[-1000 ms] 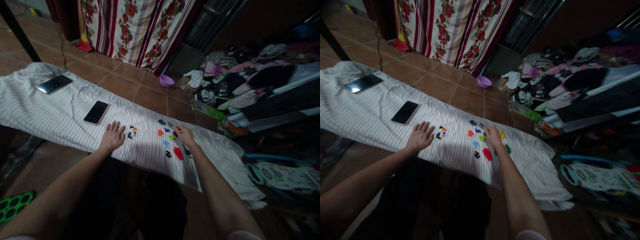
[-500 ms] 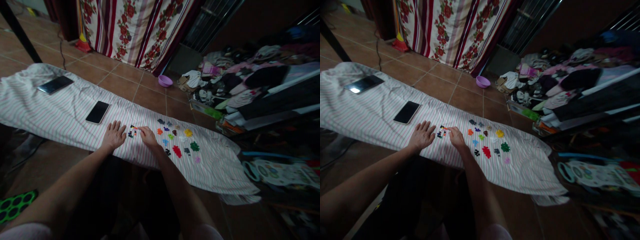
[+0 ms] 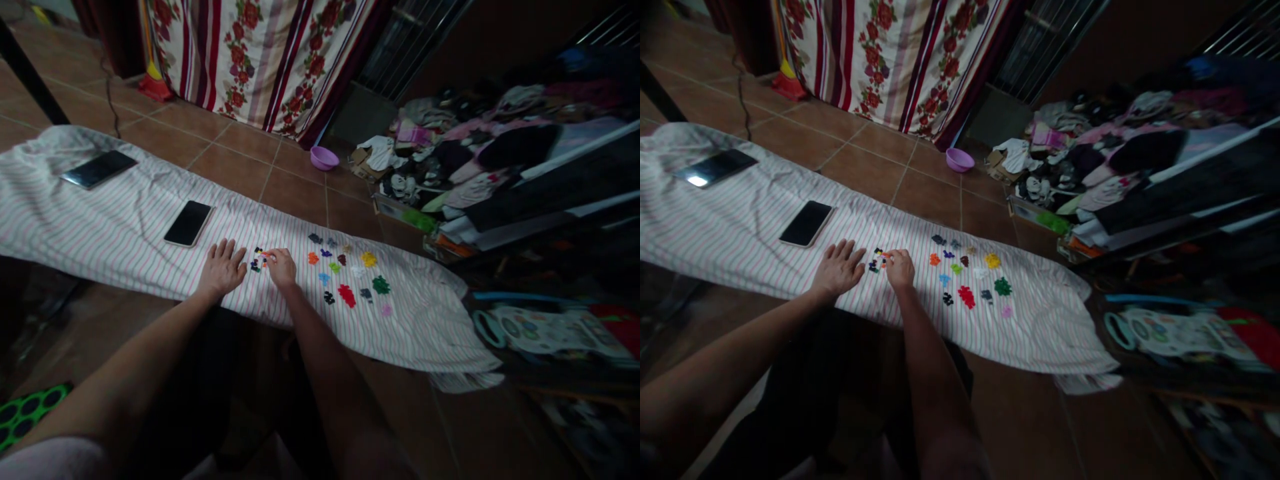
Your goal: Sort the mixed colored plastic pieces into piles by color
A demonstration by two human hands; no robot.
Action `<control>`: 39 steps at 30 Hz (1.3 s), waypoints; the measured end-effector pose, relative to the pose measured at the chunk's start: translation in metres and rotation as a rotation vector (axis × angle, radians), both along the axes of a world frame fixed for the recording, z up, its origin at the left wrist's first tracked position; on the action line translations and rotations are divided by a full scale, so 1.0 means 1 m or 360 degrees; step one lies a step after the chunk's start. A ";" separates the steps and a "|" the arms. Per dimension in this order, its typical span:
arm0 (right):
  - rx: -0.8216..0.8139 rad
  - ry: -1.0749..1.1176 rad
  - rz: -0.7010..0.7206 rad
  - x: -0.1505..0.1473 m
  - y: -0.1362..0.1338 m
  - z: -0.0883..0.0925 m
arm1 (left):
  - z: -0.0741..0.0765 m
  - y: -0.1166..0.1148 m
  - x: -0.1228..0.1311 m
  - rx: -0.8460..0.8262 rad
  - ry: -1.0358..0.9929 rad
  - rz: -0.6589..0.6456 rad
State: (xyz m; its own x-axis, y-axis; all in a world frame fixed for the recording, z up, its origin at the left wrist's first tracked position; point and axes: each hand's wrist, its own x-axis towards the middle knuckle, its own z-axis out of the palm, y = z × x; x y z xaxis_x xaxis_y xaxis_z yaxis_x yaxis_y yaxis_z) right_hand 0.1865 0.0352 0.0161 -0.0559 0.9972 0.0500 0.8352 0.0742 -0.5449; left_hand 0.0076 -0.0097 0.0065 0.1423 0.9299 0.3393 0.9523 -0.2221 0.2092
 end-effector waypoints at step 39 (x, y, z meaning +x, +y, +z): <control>0.0029 0.0610 -0.0314 0.011 -0.027 -0.012 | 0.008 -0.001 0.000 0.0036 0.0107 -0.0007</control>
State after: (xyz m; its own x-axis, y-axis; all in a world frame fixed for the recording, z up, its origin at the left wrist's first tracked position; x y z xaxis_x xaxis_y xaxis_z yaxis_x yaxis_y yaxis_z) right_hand 0.1974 0.0084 0.0042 0.1618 0.9857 0.0477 0.5720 -0.0543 -0.8185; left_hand 0.0080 -0.0105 0.0141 0.1696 0.9213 0.3500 0.9631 -0.2303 0.1394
